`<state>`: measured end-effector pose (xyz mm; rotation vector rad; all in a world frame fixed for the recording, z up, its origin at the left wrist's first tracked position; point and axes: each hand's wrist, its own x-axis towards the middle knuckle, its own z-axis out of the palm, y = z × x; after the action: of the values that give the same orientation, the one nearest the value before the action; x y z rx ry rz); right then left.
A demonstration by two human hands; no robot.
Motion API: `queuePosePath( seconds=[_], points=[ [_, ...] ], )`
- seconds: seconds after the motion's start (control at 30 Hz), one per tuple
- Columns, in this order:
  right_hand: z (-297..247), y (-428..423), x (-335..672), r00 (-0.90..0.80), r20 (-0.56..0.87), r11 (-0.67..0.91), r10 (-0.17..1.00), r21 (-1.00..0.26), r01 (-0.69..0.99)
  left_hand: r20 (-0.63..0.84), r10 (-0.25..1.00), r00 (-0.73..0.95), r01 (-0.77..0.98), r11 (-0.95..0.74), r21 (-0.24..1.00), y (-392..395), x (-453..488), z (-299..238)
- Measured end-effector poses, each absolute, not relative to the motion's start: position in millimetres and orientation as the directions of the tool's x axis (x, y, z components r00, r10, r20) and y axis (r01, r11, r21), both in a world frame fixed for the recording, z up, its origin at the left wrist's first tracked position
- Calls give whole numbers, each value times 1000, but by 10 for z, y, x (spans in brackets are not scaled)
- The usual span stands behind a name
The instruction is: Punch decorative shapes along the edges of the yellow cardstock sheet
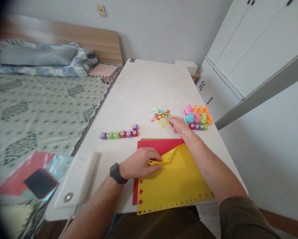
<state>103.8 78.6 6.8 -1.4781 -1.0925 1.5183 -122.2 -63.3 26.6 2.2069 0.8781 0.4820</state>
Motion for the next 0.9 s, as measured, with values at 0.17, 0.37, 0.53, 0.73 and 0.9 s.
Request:
queuePosePath(
  seconds=[0.17, 0.37, 0.53, 0.73, 0.9],
  points=[
    [128, 736, 1055, -75, -347, -343, 935, -938, 55, 83, 709, 700, 438, -518, 735, -631, -1229, 262],
    [242, 496, 1252, -73, -217, -208, 973, -971, 119, 90, 735, 672, 440, -495, 749, -623, -1219, 275],
    [397, 310, 1623, 25, -116, -118, 993, -979, 168, 85, 770, 633, 482, -477, 735, -617, -1213, 288],
    [393, 266, 2304, 220, -58, -110, 974, -966, 234, 98, 781, 617, 502, -487, 715, -622, -1209, 278],
    [250, 282, 2924, 372, 18, -153, 928, -893, 424, 111, 785, 610, 501, -490, 713, -620, -1202, 240]
  ],
)
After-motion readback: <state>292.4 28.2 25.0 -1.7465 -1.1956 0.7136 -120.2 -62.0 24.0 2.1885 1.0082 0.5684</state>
